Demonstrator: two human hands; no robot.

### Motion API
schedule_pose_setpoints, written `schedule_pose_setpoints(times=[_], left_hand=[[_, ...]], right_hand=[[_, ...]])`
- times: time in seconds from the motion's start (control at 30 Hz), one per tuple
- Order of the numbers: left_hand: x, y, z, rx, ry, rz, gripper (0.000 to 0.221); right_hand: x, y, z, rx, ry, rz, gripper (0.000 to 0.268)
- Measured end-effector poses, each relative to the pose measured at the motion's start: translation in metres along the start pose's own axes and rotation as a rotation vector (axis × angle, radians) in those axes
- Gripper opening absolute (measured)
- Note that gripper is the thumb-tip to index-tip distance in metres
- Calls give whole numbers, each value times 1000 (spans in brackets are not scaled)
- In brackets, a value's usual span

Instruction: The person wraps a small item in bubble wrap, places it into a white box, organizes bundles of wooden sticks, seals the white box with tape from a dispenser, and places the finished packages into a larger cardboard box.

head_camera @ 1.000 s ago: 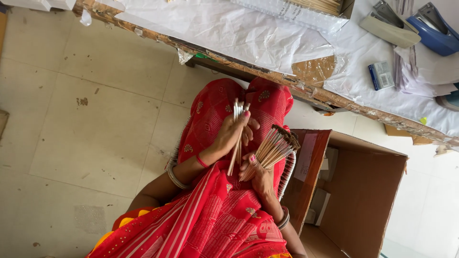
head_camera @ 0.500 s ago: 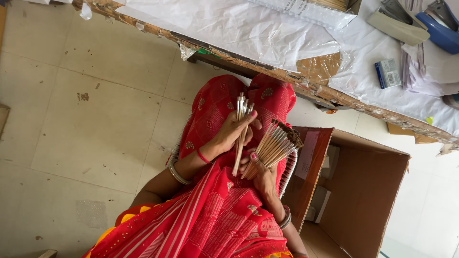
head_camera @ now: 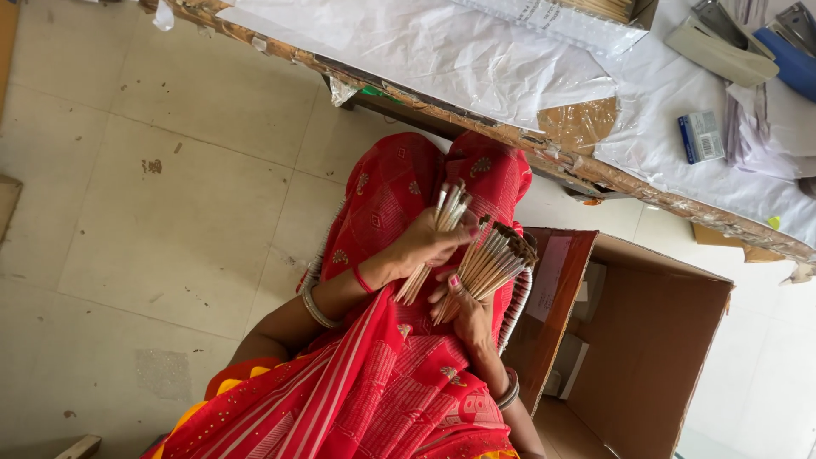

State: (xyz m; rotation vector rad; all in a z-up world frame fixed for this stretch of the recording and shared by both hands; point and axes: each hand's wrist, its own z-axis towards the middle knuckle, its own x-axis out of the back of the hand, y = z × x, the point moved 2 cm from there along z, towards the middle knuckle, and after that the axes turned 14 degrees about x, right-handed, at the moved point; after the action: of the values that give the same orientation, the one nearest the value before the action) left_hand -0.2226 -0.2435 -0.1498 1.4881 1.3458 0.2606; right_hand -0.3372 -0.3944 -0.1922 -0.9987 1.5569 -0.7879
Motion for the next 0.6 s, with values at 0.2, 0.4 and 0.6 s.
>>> schedule_pose_setpoints(times=[0.2,0.4,0.6], left_hand=[[7,-9,5,-154,155,217,41],[-2,-1,2,68,19,-49,25],[2,-24,18,-49,113,207,29]], right_hand=[[6,4,0,12,15,67,31],[6,6,1,-16,-19,-8,31],[-21,-26,3,9,4,-61,31]])
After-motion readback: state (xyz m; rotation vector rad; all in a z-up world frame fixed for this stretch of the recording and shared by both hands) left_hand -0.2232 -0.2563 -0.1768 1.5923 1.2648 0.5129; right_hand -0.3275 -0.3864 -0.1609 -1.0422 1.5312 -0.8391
